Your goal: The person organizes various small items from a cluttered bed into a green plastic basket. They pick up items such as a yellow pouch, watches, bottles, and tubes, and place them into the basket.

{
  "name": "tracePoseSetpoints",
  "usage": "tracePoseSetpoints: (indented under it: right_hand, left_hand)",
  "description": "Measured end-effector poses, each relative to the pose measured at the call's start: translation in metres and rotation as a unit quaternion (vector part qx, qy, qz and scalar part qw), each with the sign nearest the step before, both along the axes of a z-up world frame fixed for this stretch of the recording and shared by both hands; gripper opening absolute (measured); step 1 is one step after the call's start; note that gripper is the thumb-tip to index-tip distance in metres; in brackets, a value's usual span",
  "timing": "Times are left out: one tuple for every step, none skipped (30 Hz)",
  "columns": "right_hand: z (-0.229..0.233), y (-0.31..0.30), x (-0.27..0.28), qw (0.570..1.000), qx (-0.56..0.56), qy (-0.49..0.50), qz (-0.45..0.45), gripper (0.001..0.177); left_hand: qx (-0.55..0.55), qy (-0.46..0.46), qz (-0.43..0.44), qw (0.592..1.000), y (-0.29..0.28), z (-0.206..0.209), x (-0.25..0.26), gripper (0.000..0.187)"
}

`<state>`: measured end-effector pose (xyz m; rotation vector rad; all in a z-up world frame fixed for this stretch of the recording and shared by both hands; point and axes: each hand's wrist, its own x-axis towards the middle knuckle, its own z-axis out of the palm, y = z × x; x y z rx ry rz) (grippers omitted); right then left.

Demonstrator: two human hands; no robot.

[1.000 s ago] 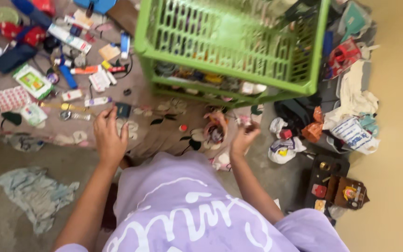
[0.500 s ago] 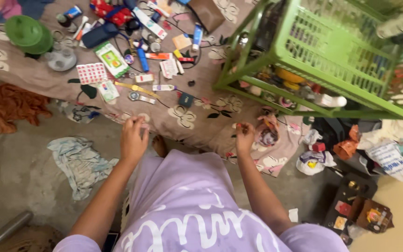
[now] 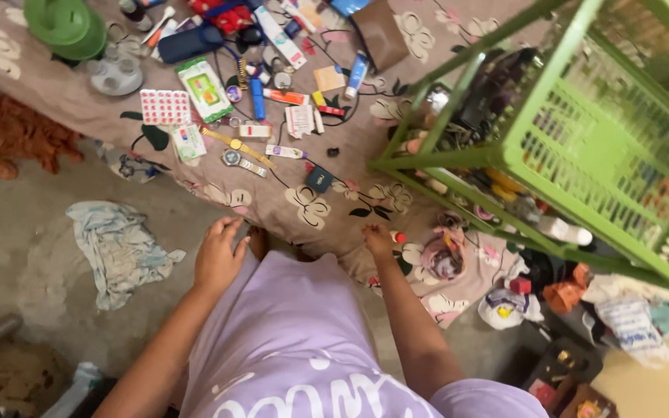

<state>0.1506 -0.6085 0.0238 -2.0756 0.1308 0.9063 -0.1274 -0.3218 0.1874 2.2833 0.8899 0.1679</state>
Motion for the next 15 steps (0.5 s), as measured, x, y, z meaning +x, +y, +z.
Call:
tracePoseSetpoints:
  right_hand:
    - [-0.003, 0.009, 0.004, 1.000, 0.009, 0.003, 0.026, 0.021]
    - [-0.006, 0.017, 0.005, 0.999, -0.007, 0.030, 0.017, 0.020]
    - [-0.011, 0.027, 0.008, 0.998, -0.024, 0.057, 0.007, 0.020]
    - [-0.015, 0.036, 0.011, 0.996, -0.043, 0.084, -0.003, 0.020]
    - [-0.020, 0.046, 0.016, 0.997, -0.035, 0.070, 0.025, 0.020]
    - [-0.027, 0.052, 0.018, 0.997, -0.030, 0.057, 0.048, 0.021]
    - [-0.034, 0.055, 0.018, 0.996, -0.024, 0.045, 0.071, 0.022]
    - [-0.044, 0.062, 0.022, 0.994, -0.042, 0.031, 0.099, 0.020]
    - [-0.048, 0.072, 0.026, 0.990, -0.060, 0.018, 0.126, 0.019]
    - [-0.052, 0.081, 0.027, 0.985, -0.080, 0.006, 0.151, 0.019]
    - [-0.056, 0.094, 0.032, 0.990, -0.034, -0.047, 0.127, 0.019]
    - [-0.059, 0.104, 0.034, 0.990, 0.007, -0.096, 0.100, 0.019]
    - [-0.062, 0.113, 0.038, 0.986, 0.048, -0.145, 0.072, 0.020]
    - [-0.067, 0.127, 0.046, 0.986, 0.092, -0.128, 0.049, 0.018]
    - [-0.072, 0.139, 0.052, 0.984, 0.135, -0.113, 0.025, 0.021]
  left_hand:
    - [-0.003, 0.002, 0.014, 1.000, 0.000, -0.003, -0.002, 0.045]
    - [-0.007, 0.004, 0.024, 1.000, 0.000, -0.005, -0.005, 0.045]
    - [-0.012, 0.007, 0.034, 0.999, 0.001, -0.007, -0.008, 0.044]
    - [-0.017, 0.004, 0.055, 0.998, 0.001, -0.009, -0.012, 0.044]
    - [-0.022, 0.001, 0.076, 0.997, 0.003, -0.011, -0.016, 0.043]
    - [-0.030, 0.000, 0.093, 0.995, 0.005, -0.012, -0.023, 0.043]
    - [-0.032, 0.010, 0.099, 0.995, 0.006, -0.012, -0.031, 0.044]
    - [-0.029, 0.015, 0.103, 0.994, 0.011, -0.013, -0.038, 0.044]
    - [-0.027, 0.021, 0.108, 0.994, 0.019, -0.015, -0.043, 0.045]
    - [-0.024, 0.028, 0.106, 0.994, 0.028, -0.019, -0.048, 0.045]
    - [-0.022, 0.034, 0.104, 0.994, 0.039, -0.024, -0.052, 0.046]
    - [-0.024, 0.046, 0.098, 0.994, 0.049, -0.027, -0.059, 0.046]
    - [-0.025, 0.061, 0.087, 0.994, 0.062, -0.029, -0.065, 0.048]
    - [-0.026, 0.072, 0.076, 0.994, 0.077, -0.034, -0.068, 0.050]
    - [-0.027, 0.084, 0.065, 0.994, 0.092, -0.038, -0.067, 0.052]
